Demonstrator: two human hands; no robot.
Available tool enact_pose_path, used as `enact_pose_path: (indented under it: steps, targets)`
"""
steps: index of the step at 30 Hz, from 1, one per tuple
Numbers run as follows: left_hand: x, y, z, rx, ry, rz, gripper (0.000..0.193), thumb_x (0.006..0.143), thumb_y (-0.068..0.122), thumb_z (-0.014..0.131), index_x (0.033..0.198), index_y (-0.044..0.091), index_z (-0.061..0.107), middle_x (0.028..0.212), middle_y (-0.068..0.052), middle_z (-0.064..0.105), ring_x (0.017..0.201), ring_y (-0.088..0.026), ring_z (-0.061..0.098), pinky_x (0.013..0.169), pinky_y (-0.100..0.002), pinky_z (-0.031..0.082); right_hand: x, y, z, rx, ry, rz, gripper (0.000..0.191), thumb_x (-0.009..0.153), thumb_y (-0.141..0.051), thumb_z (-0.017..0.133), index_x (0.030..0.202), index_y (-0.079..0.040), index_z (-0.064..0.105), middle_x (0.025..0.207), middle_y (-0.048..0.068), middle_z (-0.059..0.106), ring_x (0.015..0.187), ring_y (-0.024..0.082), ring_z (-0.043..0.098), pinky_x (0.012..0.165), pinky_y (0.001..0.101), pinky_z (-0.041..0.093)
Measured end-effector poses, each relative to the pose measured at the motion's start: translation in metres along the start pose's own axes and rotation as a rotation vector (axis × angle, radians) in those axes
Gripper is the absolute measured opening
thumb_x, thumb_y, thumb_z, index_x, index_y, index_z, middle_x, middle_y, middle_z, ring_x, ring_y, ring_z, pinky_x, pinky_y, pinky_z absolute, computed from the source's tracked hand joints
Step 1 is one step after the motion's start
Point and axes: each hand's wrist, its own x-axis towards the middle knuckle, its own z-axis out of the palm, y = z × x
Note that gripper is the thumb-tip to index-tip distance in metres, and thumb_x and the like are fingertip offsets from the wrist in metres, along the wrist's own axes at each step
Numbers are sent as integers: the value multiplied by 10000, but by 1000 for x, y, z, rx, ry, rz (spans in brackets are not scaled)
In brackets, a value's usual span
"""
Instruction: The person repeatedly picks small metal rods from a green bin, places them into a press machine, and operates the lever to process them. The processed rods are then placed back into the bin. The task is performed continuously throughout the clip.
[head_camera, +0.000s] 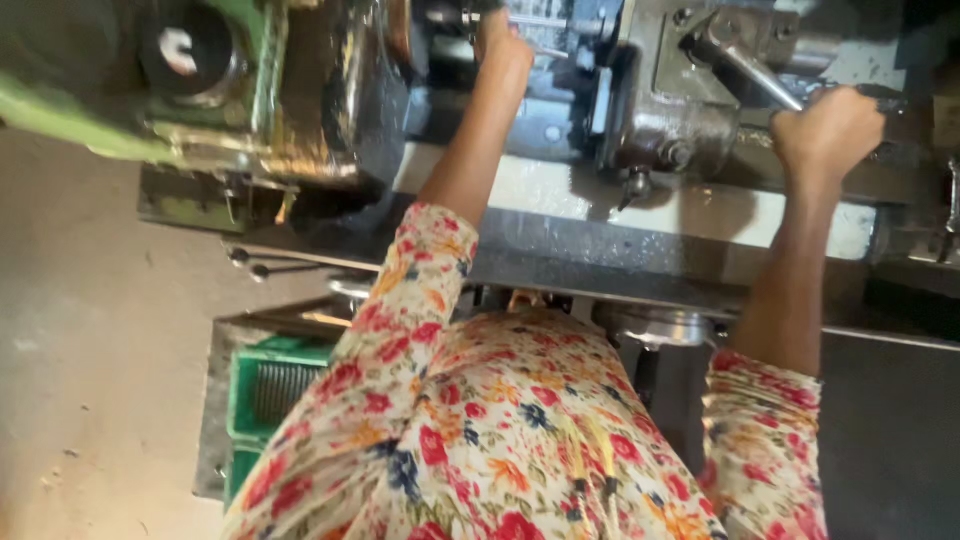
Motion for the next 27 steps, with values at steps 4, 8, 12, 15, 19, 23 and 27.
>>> enact_pose_path:
  steps: [4, 8, 12, 15, 19, 23, 27]
  targets:
    - [-1, 8, 4, -27, -33, 7, 136, 884, 114, 700, 1009, 79, 661, 972, -67, 652, 891, -219, 627, 765, -361, 520, -18, -18, 3, -82, 54, -25, 221, 712, -245, 820, 814, -52, 791, 756, 200, 736, 675, 358, 731, 667, 427, 585]
    - [-4, 5, -5, -27, -71, 15, 122, 906, 110, 691, 1024, 87, 674, 974, -66, 662, 898, -225, 641, 781, -378, 530, -5, -16, -4, -147, -21, -35, 218, 741, -229, 798, 807, -22, 790, 761, 207, 735, 697, 366, 740, 669, 420, 591]
    - [-10, -7, -13, -64, -140, 57, 112, 928, 106, 682, 1039, 95, 688, 977, -65, 672, 904, -231, 654, 798, -395, 541, 19, -4, -7, -107, 38, -115, 220, 711, -260, 816, 820, -69, 803, 732, 190, 726, 644, 373, 716, 631, 433, 571]
    - [-11, -6, -14, -113, -151, 47, 116, 938, 121, 689, 1053, 103, 692, 1006, -62, 669, 947, -236, 642, 821, -427, 530, 27, 7, -5, -103, 99, -199, 170, 668, -196, 781, 803, -97, 806, 729, 165, 719, 637, 356, 703, 629, 418, 562]
    - [-14, 1, -17, -75, -87, 49, 166, 943, 203, 705, 1099, 148, 696, 1045, -30, 645, 983, -216, 604, 859, -466, 513, 36, 11, -1, -92, 153, -271, 147, 670, -144, 734, 796, -116, 806, 720, 148, 699, 630, 346, 686, 632, 401, 555]
    - [-15, 1, -18, -83, -95, 79, 224, 959, 261, 727, 1155, 157, 697, 1073, -26, 625, 1008, -210, 572, 897, -486, 503, 35, 15, 3, -77, 183, -301, 121, 687, -124, 725, 785, -113, 795, 681, 132, 693, 649, 335, 687, 649, 392, 553]
    - [-13, 6, -16, -90, -134, 108, 266, 935, 225, 729, 1194, 183, 691, 1092, -3, 627, 1029, -205, 559, 920, -497, 493, 35, 13, 3, -77, 215, -305, 107, 698, -157, 749, 785, -119, 798, 716, 135, 688, 625, 334, 685, 625, 395, 548]
